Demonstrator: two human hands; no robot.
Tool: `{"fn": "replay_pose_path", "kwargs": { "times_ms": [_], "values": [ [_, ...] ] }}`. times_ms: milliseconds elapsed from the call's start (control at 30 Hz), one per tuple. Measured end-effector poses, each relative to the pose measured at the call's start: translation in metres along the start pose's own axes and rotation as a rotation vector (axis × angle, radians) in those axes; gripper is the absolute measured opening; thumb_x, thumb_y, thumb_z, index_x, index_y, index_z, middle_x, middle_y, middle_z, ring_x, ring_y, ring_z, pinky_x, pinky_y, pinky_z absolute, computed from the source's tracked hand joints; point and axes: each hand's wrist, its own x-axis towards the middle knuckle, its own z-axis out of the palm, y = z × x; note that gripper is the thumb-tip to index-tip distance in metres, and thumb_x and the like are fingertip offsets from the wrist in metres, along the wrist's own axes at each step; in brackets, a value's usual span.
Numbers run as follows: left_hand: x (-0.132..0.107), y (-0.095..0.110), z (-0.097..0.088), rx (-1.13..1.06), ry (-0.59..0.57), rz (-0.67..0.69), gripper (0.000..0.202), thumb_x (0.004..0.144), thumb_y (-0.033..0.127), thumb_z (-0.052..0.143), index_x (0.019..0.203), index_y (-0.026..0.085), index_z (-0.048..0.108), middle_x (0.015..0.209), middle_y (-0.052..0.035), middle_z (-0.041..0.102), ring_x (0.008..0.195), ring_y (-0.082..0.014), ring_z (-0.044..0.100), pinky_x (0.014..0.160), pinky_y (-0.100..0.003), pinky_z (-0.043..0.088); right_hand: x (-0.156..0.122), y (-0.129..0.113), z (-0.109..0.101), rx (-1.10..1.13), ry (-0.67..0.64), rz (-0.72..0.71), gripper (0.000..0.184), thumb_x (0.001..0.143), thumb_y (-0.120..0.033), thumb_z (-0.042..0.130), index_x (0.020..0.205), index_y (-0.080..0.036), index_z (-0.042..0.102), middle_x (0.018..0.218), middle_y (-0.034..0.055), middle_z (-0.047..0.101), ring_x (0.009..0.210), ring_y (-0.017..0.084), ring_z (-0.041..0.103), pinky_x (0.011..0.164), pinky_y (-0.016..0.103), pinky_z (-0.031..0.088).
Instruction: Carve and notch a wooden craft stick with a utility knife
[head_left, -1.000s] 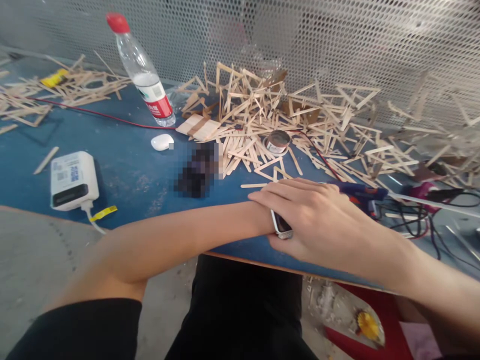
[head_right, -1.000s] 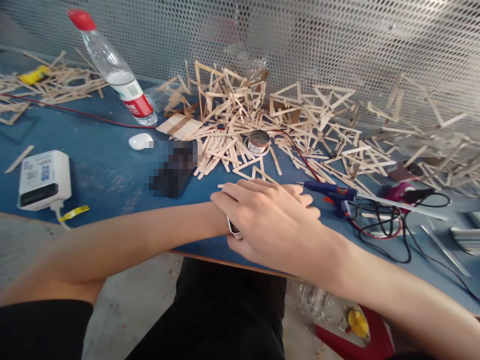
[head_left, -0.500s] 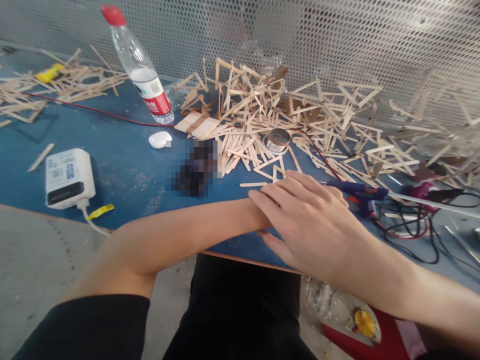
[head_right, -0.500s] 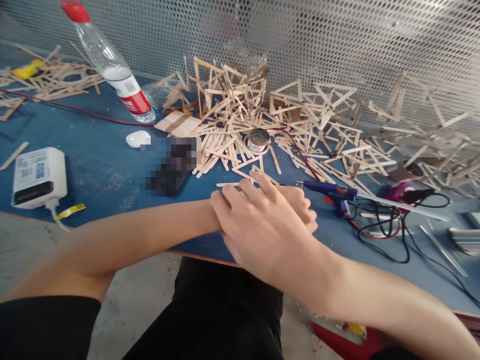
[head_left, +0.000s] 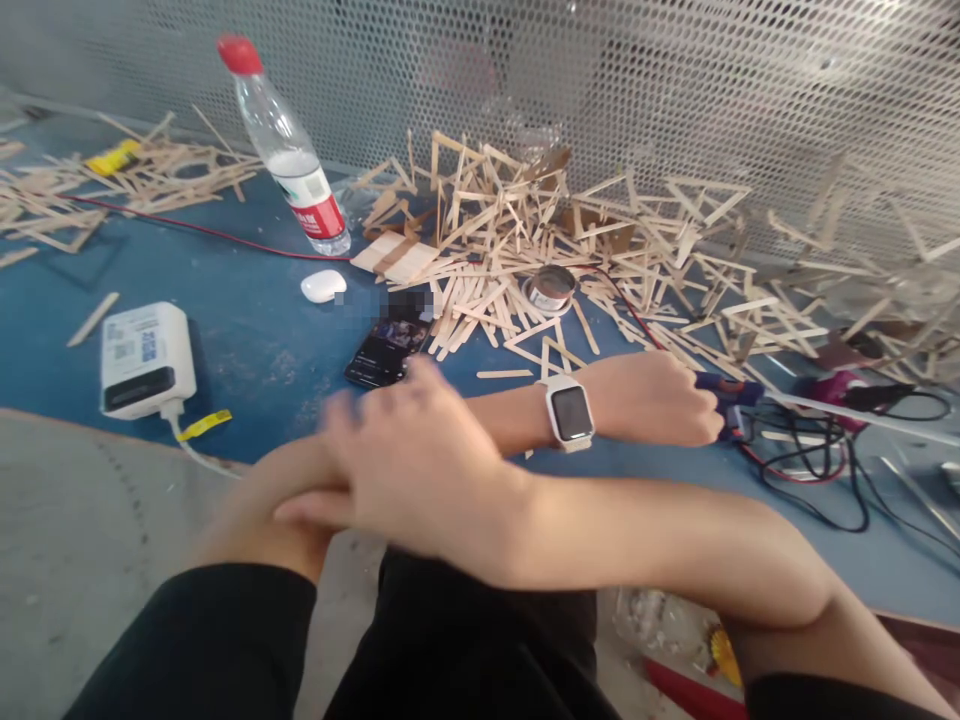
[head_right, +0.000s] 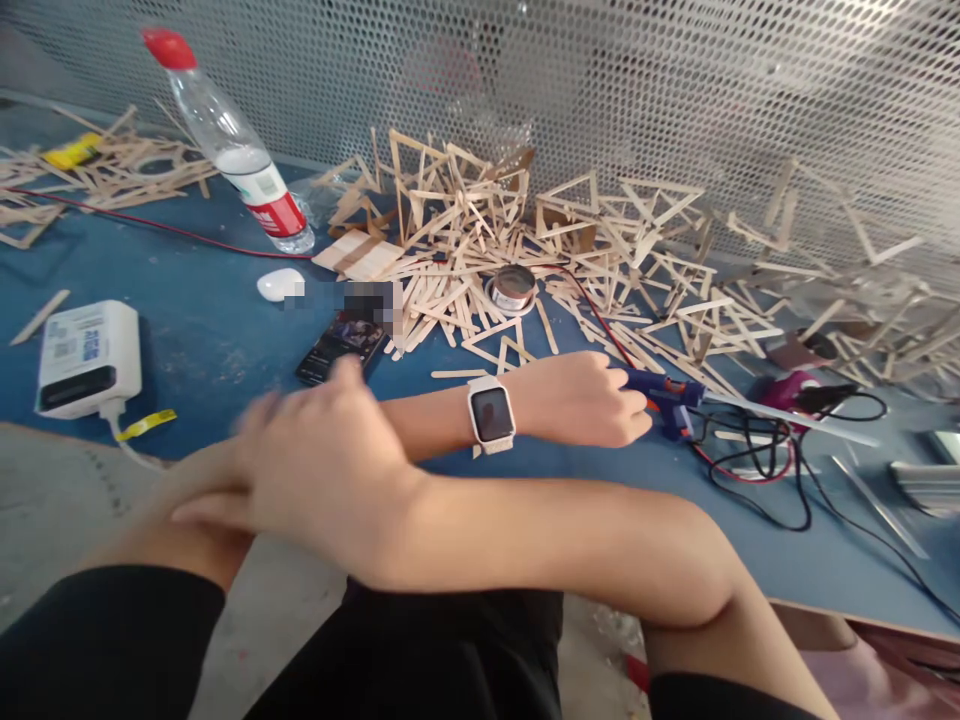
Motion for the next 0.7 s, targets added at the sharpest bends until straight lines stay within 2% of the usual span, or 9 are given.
{"fn": "replay_pose_path", "kwargs": {
  "times_ms": [100, 133, 233, 267, 333, 400, 500, 600, 700],
  "values": [
    [-0.005, -0.006, -0.001, -0.01, 0.0, 0.091, 0.041, 0.104, -0.002, 0.043, 0.11, 0.011, 0.082, 0.104, -0.0145, 0.082, 0.095, -0.0238, 0.077, 0.074, -0.035, 0.047, 0.003, 0.002, 0.005, -0.17, 0.004, 0.222, 0.088, 0.104, -0.082, 0.038, 0.13, -0.007, 0.076, 0.111, 0.0263, 0.082, 0.097, 0.041, 0.078, 0.092, 0.067, 0.06],
    [-0.006, -0.005, -0.002, -0.011, 0.002, 0.094, 0.042, 0.103, -0.003, 0.042, 0.108, 0.011, 0.082, 0.103, -0.0153, 0.082, 0.094, -0.0248, 0.077, 0.073, -0.036, 0.046, 0.001, -0.002, 0.006, -0.176, 0.064, 0.123, 0.083, 0.109, -0.075, 0.032, 0.14, -0.01, 0.072, 0.122, 0.0236, 0.081, 0.102, 0.039, 0.078, 0.092, 0.064, 0.061],
    [-0.009, 0.002, -0.012, -0.024, 0.029, 0.088, 0.046, 0.106, -0.001, 0.037, 0.113, 0.011, 0.081, 0.107, -0.0147, 0.082, 0.097, -0.0251, 0.077, 0.075, -0.037, 0.045, -0.013, -0.011, 0.009, -0.228, 0.144, -0.133, 0.052, 0.118, -0.046, 0.022, 0.152, -0.047, 0.061, 0.159, -0.0122, 0.065, 0.127, 0.02, 0.07, 0.113, 0.049, 0.057],
    [-0.012, 0.005, -0.016, -0.03, 0.043, 0.082, 0.046, 0.108, 0.001, 0.035, 0.115, 0.011, 0.08, 0.11, -0.0142, 0.082, 0.098, -0.0247, 0.077, 0.076, -0.037, 0.044, -0.02, -0.011, 0.009, -0.261, 0.137, -0.136, 0.05, 0.118, -0.049, 0.026, 0.157, -0.044, 0.057, 0.16, -0.0068, 0.066, 0.127, 0.021, 0.07, 0.108, 0.047, 0.06],
    [-0.02, 0.007, -0.02, -0.048, 0.059, 0.068, 0.042, 0.109, 0.005, 0.038, 0.119, 0.013, 0.078, 0.112, -0.0126, 0.082, 0.099, -0.0242, 0.077, 0.077, -0.038, 0.043, -0.037, -0.007, 0.006, -0.341, 0.17, -0.03, 0.058, 0.114, -0.047, 0.041, 0.165, -0.02, 0.051, 0.145, 0.0167, 0.074, 0.11, 0.031, 0.077, 0.094, 0.053, 0.066],
    [-0.032, 0.003, -0.019, -0.062, 0.049, 0.032, 0.037, 0.109, 0.008, 0.041, 0.117, 0.013, 0.077, 0.108, -0.0119, 0.081, 0.098, -0.0252, 0.077, 0.078, -0.04, 0.043, -0.057, 0.0, -0.004, -0.382, 0.205, -0.073, 0.054, 0.109, -0.03, 0.052, 0.154, -0.003, 0.06, 0.146, 0.0243, 0.072, 0.119, 0.036, 0.076, 0.101, 0.053, 0.064],
    [-0.057, -0.011, -0.01, -0.083, 0.012, -0.04, 0.03, 0.109, 0.011, 0.047, 0.115, 0.013, 0.075, 0.106, -0.0106, 0.08, 0.097, -0.0258, 0.075, 0.082, -0.041, 0.044, -0.089, 0.019, -0.023, -0.157, 0.141, -0.489, 0.031, 0.108, -0.026, 0.055, 0.124, -0.022, 0.08, 0.114, 0.0037, 0.084, 0.093, 0.02, 0.075, 0.088, 0.035, 0.063],
    [-0.093, -0.026, -0.001, -0.125, 0.004, -0.115, 0.027, 0.11, 0.018, 0.049, 0.126, 0.012, 0.07, 0.117, -0.0112, 0.078, 0.102, -0.026, 0.073, 0.088, -0.041, 0.047, -0.119, 0.057, -0.031, 0.033, 0.249, -0.335, 0.019, 0.105, -0.026, 0.062, 0.107, -0.021, 0.08, 0.078, -0.0035, 0.076, 0.064, 0.015, 0.062, 0.056, 0.034, 0.053],
    [-0.127, -0.036, 0.002, -0.2, -0.022, -0.129, 0.02, 0.107, 0.015, 0.054, 0.12, 0.011, 0.069, 0.117, -0.0103, 0.076, 0.106, -0.0236, 0.07, 0.094, -0.036, 0.05, -0.137, 0.112, -0.021, 0.054, 0.259, -0.283, 0.016, 0.099, -0.015, 0.066, 0.11, -0.016, 0.077, 0.09, 0.0029, 0.082, 0.081, 0.02, 0.072, 0.073, 0.036, 0.063]
  ]
}}
